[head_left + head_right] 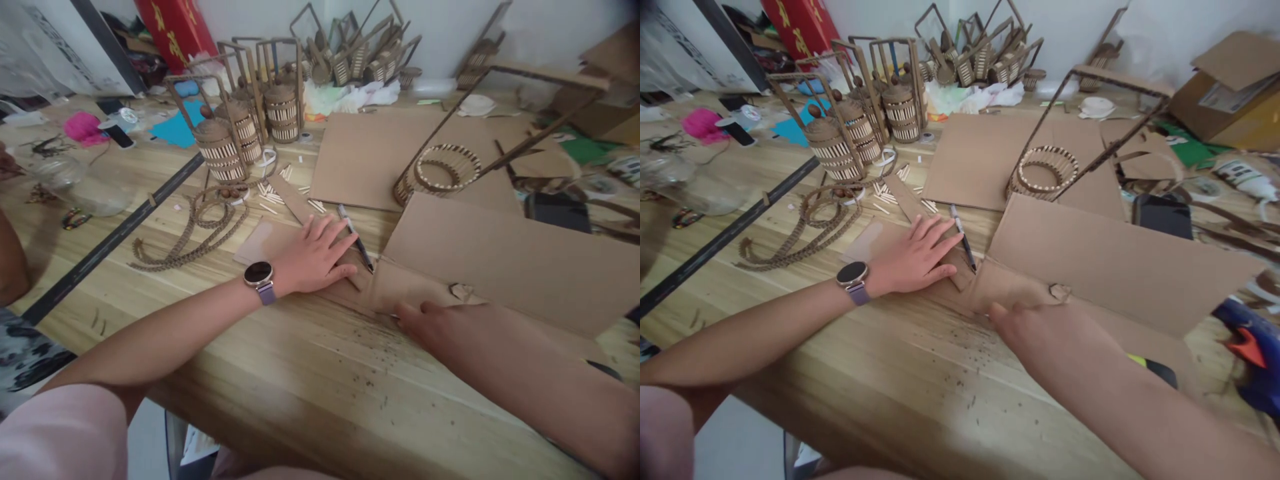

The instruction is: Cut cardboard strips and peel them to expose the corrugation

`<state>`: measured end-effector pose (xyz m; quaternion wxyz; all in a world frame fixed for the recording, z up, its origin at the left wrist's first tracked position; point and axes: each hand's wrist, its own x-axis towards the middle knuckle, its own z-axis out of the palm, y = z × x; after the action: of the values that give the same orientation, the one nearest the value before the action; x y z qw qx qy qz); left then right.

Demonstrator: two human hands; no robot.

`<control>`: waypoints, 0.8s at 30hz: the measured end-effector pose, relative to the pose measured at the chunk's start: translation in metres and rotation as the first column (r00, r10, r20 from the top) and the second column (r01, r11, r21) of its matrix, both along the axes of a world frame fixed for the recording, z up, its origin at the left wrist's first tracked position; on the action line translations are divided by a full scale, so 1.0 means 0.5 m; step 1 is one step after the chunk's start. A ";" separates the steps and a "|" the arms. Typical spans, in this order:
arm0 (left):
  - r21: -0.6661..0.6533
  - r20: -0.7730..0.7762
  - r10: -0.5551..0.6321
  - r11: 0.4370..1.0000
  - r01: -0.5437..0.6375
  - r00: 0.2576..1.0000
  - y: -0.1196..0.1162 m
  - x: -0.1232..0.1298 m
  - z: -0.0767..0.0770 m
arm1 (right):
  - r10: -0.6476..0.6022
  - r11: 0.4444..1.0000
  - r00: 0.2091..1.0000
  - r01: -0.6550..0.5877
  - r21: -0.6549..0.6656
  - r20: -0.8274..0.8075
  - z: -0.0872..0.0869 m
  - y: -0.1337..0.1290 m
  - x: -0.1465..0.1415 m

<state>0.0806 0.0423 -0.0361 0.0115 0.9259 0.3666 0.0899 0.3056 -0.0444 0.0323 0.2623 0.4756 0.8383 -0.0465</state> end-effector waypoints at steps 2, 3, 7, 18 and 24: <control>0.002 0.014 0.001 1.000 -0.001 1.000 -0.006 0.020 0.004 | 0.020 0.999 0.999 -0.018 -0.039 0.050 0.003 0.004 -0.015; -0.002 0.017 0.005 1.000 -0.005 1.000 -0.008 0.031 0.004 | 0.036 0.999 0.997 -0.034 -0.032 0.068 0.004 0.005 -0.021; -0.068 -0.014 0.053 0.996 -0.054 0.998 -0.008 0.063 -0.007 | 0.080 0.996 0.992 -0.083 0.030 0.095 -0.003 0.010 -0.038; -0.074 -0.058 0.062 0.995 -0.066 0.996 -0.007 0.061 -0.012 | 0.041 0.999 0.986 -0.038 -0.020 0.160 -0.012 0.012 -0.031; -0.062 -0.051 0.060 0.996 -0.063 0.997 -0.007 0.060 -0.015 | 0.019 1.000 0.991 -0.016 -0.020 0.136 -0.022 0.009 -0.015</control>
<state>0.1108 0.0388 -0.0436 0.0293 0.9153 0.3979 0.0557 0.2978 -0.0398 0.0212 0.3235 0.4678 0.8223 -0.0194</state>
